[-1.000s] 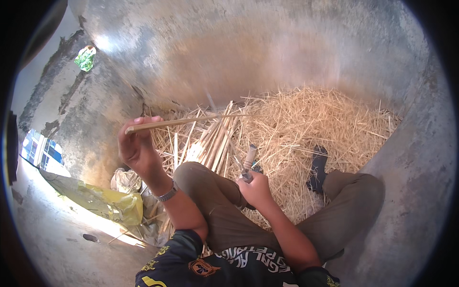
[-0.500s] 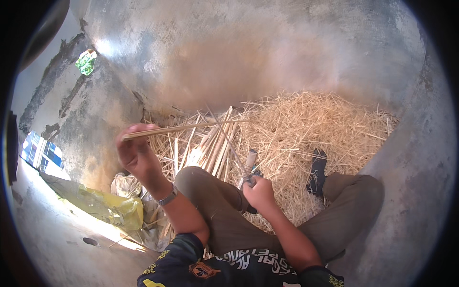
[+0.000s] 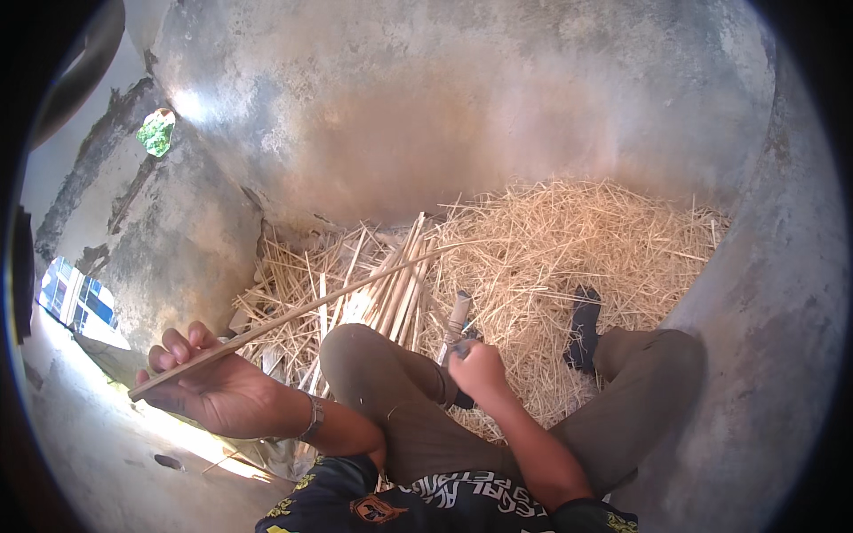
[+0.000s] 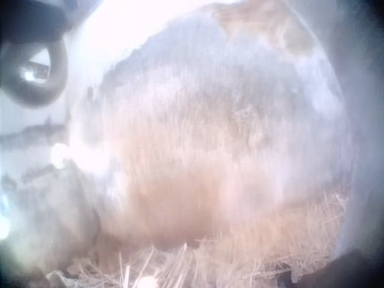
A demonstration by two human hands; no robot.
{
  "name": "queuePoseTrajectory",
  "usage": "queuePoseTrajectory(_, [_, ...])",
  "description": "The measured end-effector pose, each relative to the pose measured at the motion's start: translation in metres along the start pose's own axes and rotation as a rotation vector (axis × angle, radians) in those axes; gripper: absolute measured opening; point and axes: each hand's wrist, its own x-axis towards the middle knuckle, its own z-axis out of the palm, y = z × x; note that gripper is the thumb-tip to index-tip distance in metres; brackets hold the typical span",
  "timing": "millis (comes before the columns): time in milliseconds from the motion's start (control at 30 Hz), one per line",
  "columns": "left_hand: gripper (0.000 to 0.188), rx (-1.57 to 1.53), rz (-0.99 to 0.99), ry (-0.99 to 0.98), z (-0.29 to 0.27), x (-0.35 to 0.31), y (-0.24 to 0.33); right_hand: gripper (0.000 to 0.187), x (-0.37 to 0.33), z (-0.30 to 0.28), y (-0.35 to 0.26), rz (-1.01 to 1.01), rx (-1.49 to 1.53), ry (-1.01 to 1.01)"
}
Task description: The person sits on the floor and uses a large knife to split a long bamboo strip into thinner slivers. They hold the bamboo with one hand and repeatedly strike it with the knife to separate the layers, discarding the finished pieces onto a pile of straw.
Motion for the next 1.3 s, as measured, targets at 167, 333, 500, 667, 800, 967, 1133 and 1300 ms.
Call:
queuePoseTrajectory(167, [0.029, 0.013, -0.063, -0.196, -0.01, -0.001, 0.001, 0.019, -0.023, -0.001, -0.04, -0.33, 0.021, -0.065])
queuePoseTrajectory(333, [0.03, -0.077, -0.077, -0.012, -0.028, 0.008, 0.011, 0.023, 0.015, 0.007, 0.037, 0.05, -0.038, -0.03])
queuePoseTrajectory(500, [0.025, 0.003, -0.099, -0.026, -0.029, 0.012, -0.005, 0.027, 0.014, -0.006, 0.023, 0.098, -0.141, -0.04])
queuePoseTrajectory(667, [0.025, -0.042, -0.082, -0.029, -0.026, 0.01, 0.01, 0.024, -0.009, 0.001, -0.014, -0.247, -0.169, -0.056])
queuePoseTrajectory(800, [0.022, -0.087, -0.08, -0.099, -0.036, 0.017, 0.031, 0.027, 0.018, 0.007, 0.02, -0.041, -0.18, -0.062])
queuePoseTrajectory(967, [0.017, 0.024, -0.081, -0.009, -0.039, 0.024, 0.025, 0.031, 0.045, 0.014, 0.109, 0.524, -0.037, 0.037])
queuePoseTrajectory(1133, [0.021, 0.11, -0.097, 0.048, -0.038, 0.023, 0.004, 0.031, 0.031, 0.016, 0.044, 0.347, -0.131, 0.059])
queuePoseTrajectory(1300, [0.029, 0.238, -0.083, 0.159, -0.04, 0.023, 0.002, 0.029, 0.03, 0.024, 0.049, 0.266, -0.002, -0.047])
